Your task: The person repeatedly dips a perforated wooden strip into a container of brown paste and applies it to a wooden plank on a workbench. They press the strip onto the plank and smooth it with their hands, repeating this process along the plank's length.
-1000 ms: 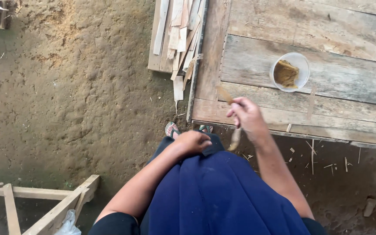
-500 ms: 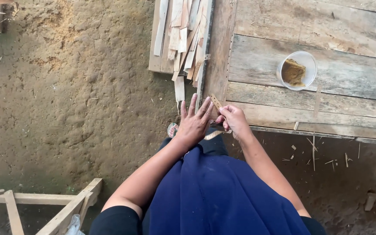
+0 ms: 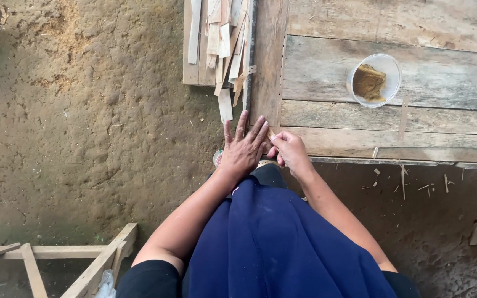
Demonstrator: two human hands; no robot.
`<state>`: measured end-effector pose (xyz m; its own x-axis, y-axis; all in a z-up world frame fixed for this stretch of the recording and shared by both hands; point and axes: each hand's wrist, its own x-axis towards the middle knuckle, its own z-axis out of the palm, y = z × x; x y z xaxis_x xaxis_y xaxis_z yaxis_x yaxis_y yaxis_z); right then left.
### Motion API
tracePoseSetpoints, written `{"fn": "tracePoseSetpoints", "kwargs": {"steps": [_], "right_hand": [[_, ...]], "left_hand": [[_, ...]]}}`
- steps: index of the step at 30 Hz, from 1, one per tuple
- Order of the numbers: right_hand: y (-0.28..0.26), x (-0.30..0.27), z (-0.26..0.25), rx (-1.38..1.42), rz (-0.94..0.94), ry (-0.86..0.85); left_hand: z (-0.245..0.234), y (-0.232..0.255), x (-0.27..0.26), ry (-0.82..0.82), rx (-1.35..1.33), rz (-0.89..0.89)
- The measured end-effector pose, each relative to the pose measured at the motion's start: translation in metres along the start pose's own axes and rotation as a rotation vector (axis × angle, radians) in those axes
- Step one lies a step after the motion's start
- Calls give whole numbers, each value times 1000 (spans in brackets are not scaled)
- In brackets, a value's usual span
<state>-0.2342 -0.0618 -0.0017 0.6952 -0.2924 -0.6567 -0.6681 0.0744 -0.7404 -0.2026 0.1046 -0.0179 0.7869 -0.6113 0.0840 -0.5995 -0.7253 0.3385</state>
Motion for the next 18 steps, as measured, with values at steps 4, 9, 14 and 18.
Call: {"fn": "tracePoseSetpoints", "kwargs": {"steps": [4,9,14,18], "right_hand": [[-14,-6,-3,-155,-19,-40],[-20,-3,-5,-308,13,-51],[-23,3,-12,-390,6,-92],[-28,7,-19,-480,-3,-167]], "left_hand": [[-7,3,2,-82,27,-17],[-20,6,5,-119,49,-2],[-26,7,9,-205,34,-7],[-31,9,11,-299,53,-18]]}}
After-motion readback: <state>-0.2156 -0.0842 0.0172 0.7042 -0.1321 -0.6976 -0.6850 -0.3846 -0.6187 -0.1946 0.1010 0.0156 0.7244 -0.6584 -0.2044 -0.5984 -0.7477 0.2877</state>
